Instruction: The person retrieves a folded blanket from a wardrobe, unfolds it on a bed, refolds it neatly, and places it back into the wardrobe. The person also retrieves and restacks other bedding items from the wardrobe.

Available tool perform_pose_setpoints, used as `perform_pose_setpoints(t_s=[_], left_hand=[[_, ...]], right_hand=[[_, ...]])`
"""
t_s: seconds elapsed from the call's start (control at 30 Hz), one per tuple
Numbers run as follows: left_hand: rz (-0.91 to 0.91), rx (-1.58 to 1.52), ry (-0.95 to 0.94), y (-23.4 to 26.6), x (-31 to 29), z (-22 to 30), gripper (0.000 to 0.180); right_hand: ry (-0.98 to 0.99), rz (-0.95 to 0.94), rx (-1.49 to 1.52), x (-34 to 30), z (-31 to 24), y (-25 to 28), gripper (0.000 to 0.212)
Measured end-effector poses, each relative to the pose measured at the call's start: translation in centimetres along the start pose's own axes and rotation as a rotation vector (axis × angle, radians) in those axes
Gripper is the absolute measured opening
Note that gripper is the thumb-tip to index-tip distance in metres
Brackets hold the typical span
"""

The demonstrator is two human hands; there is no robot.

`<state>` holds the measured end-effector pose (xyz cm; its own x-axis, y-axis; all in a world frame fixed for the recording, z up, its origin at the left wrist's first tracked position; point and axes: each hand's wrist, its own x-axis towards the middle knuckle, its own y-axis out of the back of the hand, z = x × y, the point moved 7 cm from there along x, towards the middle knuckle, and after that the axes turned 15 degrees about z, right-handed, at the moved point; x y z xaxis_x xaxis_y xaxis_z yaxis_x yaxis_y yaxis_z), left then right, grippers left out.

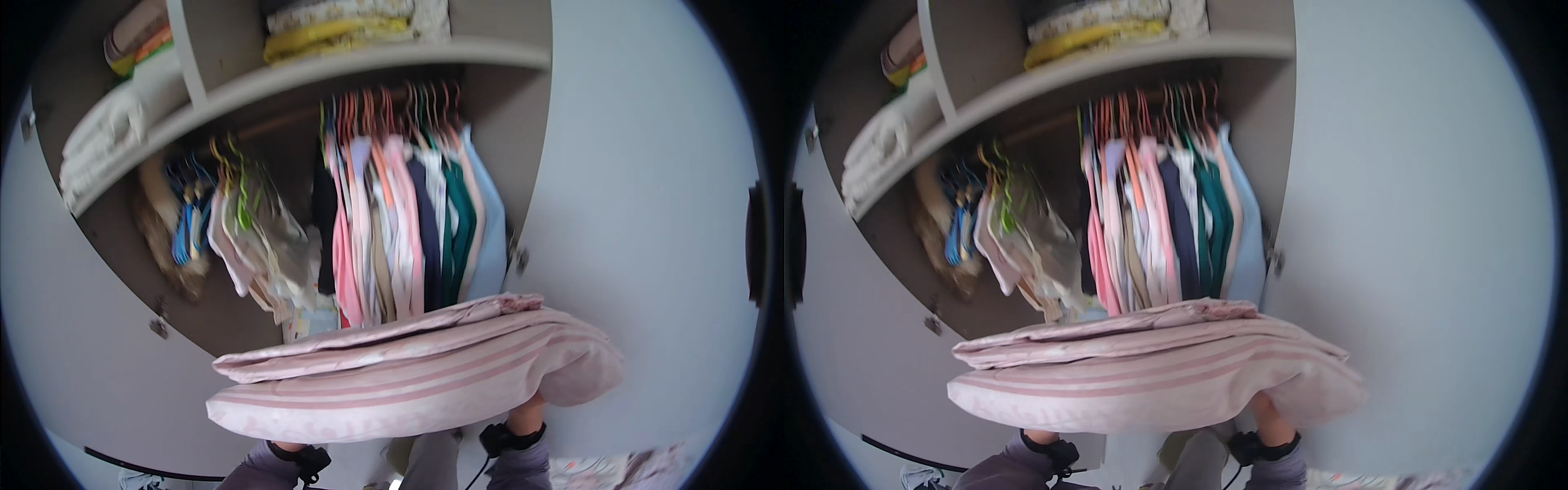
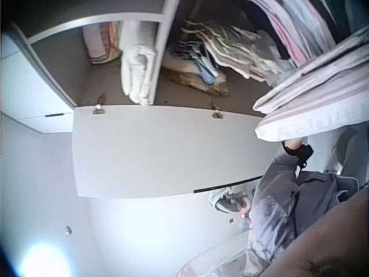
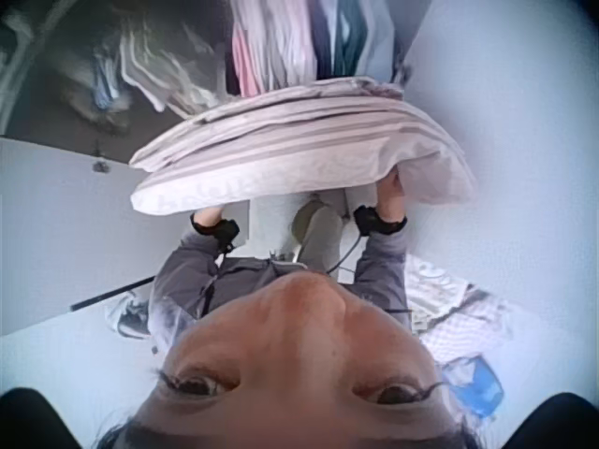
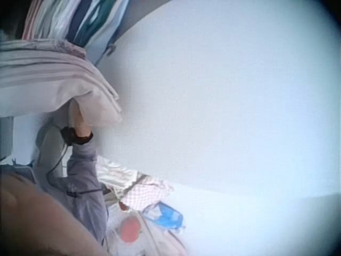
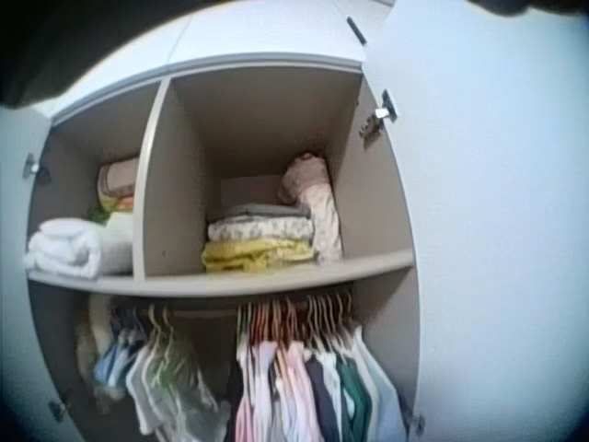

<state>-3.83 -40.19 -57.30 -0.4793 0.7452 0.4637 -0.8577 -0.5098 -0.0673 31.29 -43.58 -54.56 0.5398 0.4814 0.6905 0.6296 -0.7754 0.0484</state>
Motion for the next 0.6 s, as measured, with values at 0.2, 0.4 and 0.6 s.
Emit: perform_pose_setpoints(t_s=[0.2, 0.4, 0.6], left_hand=[[-0.086, 0.013, -0.123, -3.8, 7.8, 15.6, 0.032], [-0.445, 0.114, 0.138, -6.6, 12.7, 25.3, 0.029], [0.110, 0.155, -0.659, -10.6, 23.4, 40.1, 0.045]], right_hand=[[0.188, 0.042, 0.062, 13.4, -11.7, -3.4, 0.032], [0.278, 0.229, 0.121, 26.7, -23.4, -6.2, 0.036], [0.427, 0.211, 0.050, 39.2, -32.6, -13.7, 0.033]])
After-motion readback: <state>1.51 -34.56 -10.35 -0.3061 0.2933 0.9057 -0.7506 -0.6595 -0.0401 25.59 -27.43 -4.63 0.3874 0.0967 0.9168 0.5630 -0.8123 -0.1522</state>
